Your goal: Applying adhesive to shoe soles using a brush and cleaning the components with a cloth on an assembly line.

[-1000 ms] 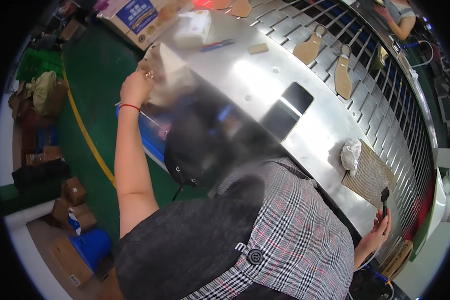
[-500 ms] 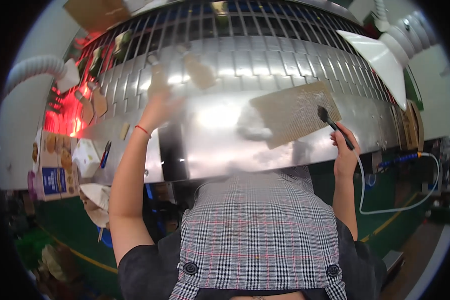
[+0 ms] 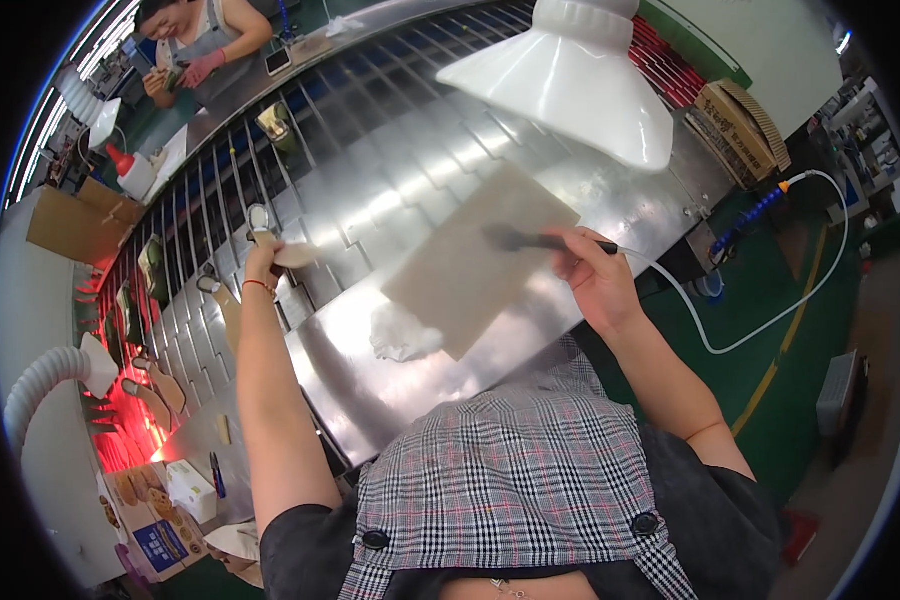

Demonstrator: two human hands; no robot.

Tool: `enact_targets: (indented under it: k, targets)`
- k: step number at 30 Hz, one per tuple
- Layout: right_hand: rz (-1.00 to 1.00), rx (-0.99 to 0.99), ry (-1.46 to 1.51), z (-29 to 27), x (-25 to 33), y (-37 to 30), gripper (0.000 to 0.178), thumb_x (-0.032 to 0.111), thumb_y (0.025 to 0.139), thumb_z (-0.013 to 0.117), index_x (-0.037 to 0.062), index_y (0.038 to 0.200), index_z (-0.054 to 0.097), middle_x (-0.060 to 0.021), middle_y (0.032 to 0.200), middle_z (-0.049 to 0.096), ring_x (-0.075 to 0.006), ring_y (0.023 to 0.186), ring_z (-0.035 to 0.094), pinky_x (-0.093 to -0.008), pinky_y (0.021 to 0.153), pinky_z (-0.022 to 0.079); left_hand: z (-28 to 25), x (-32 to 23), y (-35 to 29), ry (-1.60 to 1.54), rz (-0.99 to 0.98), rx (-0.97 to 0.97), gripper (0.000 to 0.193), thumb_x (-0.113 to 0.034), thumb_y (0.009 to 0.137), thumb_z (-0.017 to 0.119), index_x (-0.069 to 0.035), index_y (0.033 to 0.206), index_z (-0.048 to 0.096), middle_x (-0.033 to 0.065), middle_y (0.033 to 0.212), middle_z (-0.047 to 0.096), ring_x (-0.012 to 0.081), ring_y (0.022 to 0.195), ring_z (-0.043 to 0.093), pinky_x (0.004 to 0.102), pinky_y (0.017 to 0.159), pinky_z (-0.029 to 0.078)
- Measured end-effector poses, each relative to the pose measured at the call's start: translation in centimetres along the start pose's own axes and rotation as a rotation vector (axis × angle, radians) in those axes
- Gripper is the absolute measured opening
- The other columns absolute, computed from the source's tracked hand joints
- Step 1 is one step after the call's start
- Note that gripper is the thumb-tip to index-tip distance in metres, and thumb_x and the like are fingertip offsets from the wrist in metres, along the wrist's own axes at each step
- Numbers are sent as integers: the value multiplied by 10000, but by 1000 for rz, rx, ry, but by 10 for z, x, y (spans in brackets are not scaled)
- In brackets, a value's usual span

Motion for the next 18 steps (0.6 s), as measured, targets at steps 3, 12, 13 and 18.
enact_targets:
  k: [3,12,13,18]
  targets:
    - [-63,-1,25,4,-3,6,240,136,936,566,-48,1072,642,-72,797,651,-124,733,593,-246,706,460,68,-54,-81,-349,87,259,405,-114,915,562,-16,1305,508,142,1164,632,287,1025,641,425,906,536]
    - [136,265,369,65,-11,-5,252,156,945,521,-37,1069,627,-91,790,636,-155,727,577,-266,705,453,144,-42,-353,-821,120,797,477,-439,1027,301,-33,1198,483,73,968,535,218,937,570,477,952,492]
    - [149,271,368,70,-10,-8,252,156,945,521,-37,1069,627,-91,790,636,-155,727,577,-266,705,453,155,-39,-378,-908,85,912,516,-472,1024,288,-25,1191,485,79,980,540,217,920,582,464,920,508]
    - [195,310,281,92,-10,-22,267,167,942,522,-37,1076,631,-84,796,643,-148,734,586,-261,716,454,164,14,-420,-932,-207,773,539,-459,1030,275,-23,1277,477,100,1031,582,224,916,595,449,901,516]
Point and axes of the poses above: each hand's wrist, its own y-axis towards the middle knuckle, its own z-axis out of the palm, x = y × z, the point moved 6 cm from there along y, towards the middle knuckle
